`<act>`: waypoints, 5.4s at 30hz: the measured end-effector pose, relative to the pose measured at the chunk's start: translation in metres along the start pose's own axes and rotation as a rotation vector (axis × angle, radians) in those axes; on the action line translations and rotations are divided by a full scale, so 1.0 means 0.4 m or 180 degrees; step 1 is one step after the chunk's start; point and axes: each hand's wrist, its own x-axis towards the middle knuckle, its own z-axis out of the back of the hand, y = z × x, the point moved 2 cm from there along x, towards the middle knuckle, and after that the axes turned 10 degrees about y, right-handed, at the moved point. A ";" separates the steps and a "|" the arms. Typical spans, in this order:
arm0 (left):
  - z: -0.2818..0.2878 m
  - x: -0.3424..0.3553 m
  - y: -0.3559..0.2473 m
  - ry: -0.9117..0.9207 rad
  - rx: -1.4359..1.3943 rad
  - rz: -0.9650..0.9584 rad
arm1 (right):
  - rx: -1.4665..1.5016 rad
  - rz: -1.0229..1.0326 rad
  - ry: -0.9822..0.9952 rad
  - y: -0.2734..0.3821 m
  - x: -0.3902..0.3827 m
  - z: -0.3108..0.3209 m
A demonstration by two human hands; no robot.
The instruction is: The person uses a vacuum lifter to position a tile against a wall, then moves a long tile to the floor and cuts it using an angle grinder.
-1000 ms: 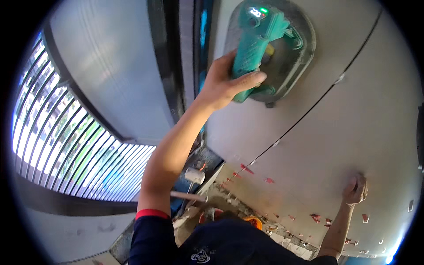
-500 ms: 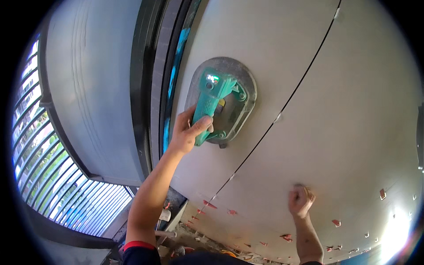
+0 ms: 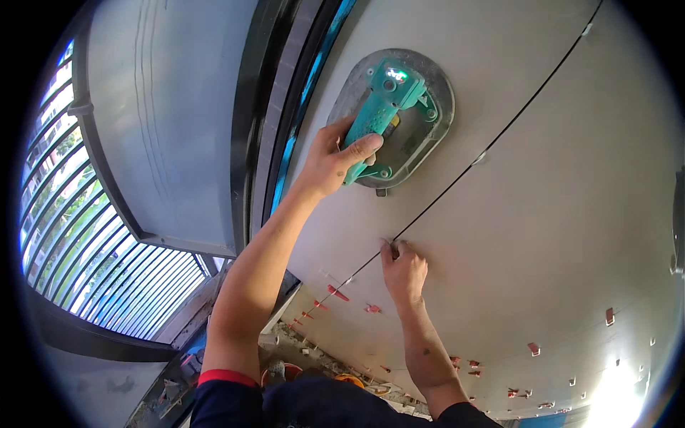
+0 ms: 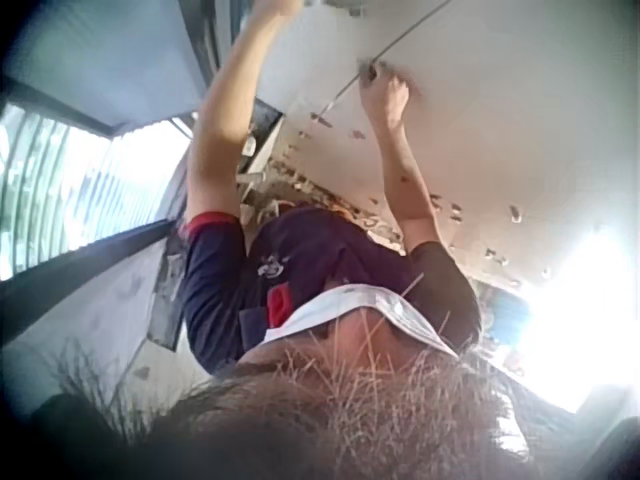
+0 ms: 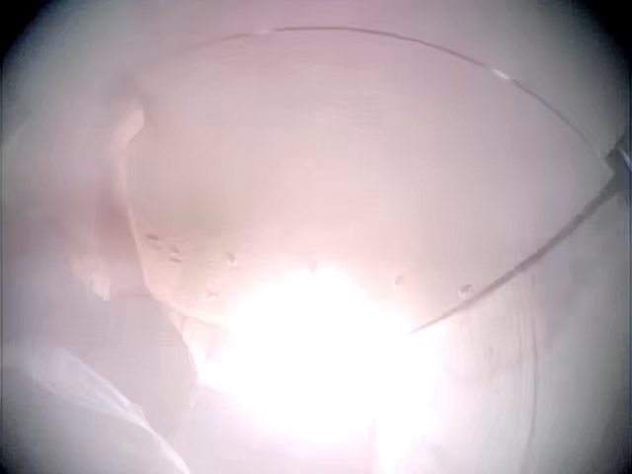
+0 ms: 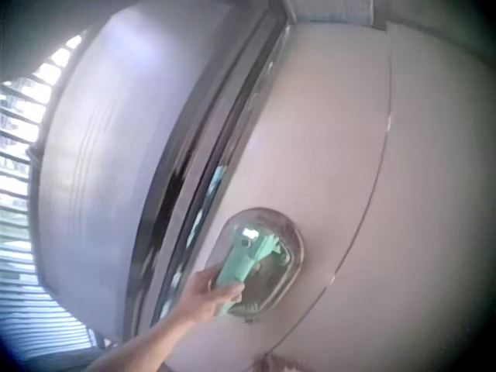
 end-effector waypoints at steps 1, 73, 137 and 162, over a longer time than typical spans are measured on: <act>-0.005 0.005 -0.001 0.0020 -0.0001 -0.0042 | -0.0023 -0.0082 0.0159 0.000 0.003 0.008; -0.002 -0.024 0.030 -0.0198 -0.0270 0.0035 | -0.0201 0.1463 -0.1814 -0.234 0.133 0.612; -0.022 0.004 0.019 -0.0369 0.1211 0.0822 | 0.0698 0.2459 -0.0438 0.207 0.548 0.649; -0.025 0.044 -0.021 -0.0487 0.1672 0.0324 | 0.1035 0.2969 0.0860 0.183 0.323 0.487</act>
